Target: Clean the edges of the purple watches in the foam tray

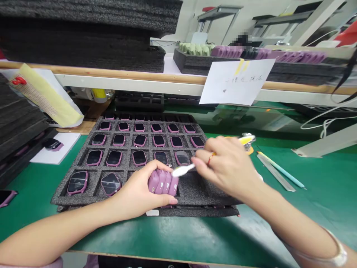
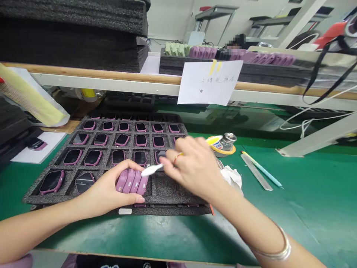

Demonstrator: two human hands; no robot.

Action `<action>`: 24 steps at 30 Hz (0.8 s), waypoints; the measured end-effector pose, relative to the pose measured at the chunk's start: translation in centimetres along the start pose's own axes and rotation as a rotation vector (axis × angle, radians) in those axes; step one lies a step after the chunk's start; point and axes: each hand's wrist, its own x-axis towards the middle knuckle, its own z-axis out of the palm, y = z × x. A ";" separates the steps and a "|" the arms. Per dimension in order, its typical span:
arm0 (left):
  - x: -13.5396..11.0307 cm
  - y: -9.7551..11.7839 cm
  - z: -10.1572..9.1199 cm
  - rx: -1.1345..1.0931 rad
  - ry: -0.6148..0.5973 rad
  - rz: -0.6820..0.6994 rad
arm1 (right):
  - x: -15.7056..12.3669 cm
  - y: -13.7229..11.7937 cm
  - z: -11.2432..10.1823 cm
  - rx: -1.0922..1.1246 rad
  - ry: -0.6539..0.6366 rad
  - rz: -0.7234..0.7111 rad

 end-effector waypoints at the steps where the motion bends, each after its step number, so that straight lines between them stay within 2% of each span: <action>1: 0.0 0.0 0.0 -0.007 0.002 -0.004 | 0.1 0.4 -0.1 -0.016 0.013 0.027; 3: 0.1 -0.1 0.0 -0.033 -0.002 0.002 | 0.2 0.7 -0.3 0.018 0.026 0.047; 7: 0.2 -0.5 0.0 -0.070 -0.024 0.004 | 0.2 0.2 -0.2 0.109 -0.012 -0.041; 11: 0.3 -0.7 0.0 -0.084 -0.040 -0.004 | 0.1 0.4 0.4 0.065 0.030 0.110; 14: 0.2 -0.7 0.0 -0.062 -0.031 0.006 | 0.0 0.3 0.6 0.219 -0.014 0.075; 16: 0.2 -0.7 -0.1 -0.066 -0.025 0.017 | -0.2 0.2 0.7 0.220 -0.036 0.039; 20: 0.2 -0.9 -0.2 -0.109 -0.047 0.009 | -0.4 0.2 0.9 0.176 0.043 0.168; 24: 0.3 -1.0 -0.2 -0.100 -0.034 0.018 | -0.8 0.0 1.3 0.298 -0.012 0.083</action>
